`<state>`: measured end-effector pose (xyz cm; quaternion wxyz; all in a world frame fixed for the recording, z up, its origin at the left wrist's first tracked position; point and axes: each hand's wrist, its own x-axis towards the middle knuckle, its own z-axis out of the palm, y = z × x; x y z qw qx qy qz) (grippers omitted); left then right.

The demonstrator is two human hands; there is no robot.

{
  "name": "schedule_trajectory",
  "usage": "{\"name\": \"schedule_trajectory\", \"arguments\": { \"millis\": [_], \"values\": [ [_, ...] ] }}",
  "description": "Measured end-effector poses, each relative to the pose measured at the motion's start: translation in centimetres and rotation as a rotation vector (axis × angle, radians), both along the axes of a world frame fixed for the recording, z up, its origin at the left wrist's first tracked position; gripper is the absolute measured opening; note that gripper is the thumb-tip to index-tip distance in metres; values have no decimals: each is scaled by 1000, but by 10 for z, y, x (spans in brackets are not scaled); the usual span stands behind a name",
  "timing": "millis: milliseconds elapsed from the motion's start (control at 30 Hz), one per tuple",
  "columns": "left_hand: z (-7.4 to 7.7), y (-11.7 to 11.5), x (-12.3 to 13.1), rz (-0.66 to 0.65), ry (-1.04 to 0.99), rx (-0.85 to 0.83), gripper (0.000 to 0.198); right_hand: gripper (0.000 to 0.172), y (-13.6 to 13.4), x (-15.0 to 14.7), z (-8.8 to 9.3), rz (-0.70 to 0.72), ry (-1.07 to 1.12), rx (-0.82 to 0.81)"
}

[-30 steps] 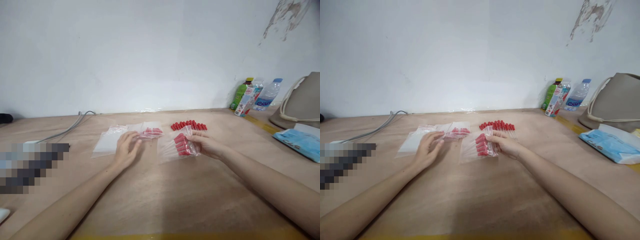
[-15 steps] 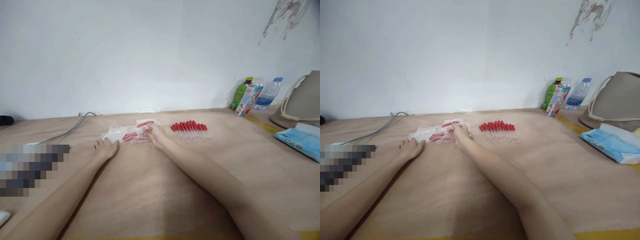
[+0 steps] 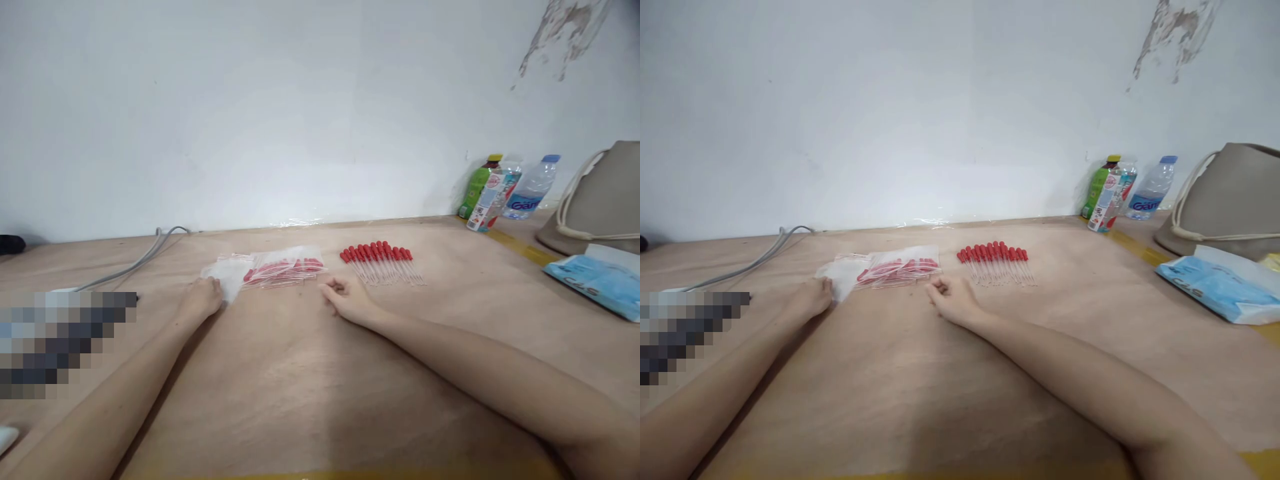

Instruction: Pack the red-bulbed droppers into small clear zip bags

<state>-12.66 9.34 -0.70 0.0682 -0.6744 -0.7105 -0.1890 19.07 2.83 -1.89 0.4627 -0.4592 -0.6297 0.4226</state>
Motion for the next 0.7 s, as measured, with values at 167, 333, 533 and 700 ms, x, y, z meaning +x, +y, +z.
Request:
{"name": "schedule_trajectory", "arguments": {
  "millis": [167, 333, 533, 700],
  "values": [
    [34, -21, 39, -230, -12, 175, 50, 15, -15, 66, 2, -273, -545, 373],
    [39, -75, 107, -823, 52, 33, 45, 16, 4, 89, 13, -520, -788, 372],
    [3, -103, 135, -1048, 71, -170, 49, 20, 41, 72, 21, -540, -921, 193],
    [0, -97, 131, -1046, 36, -206, 45, 21, 64, 57, 27, -529, -983, 5]
  ]
}}
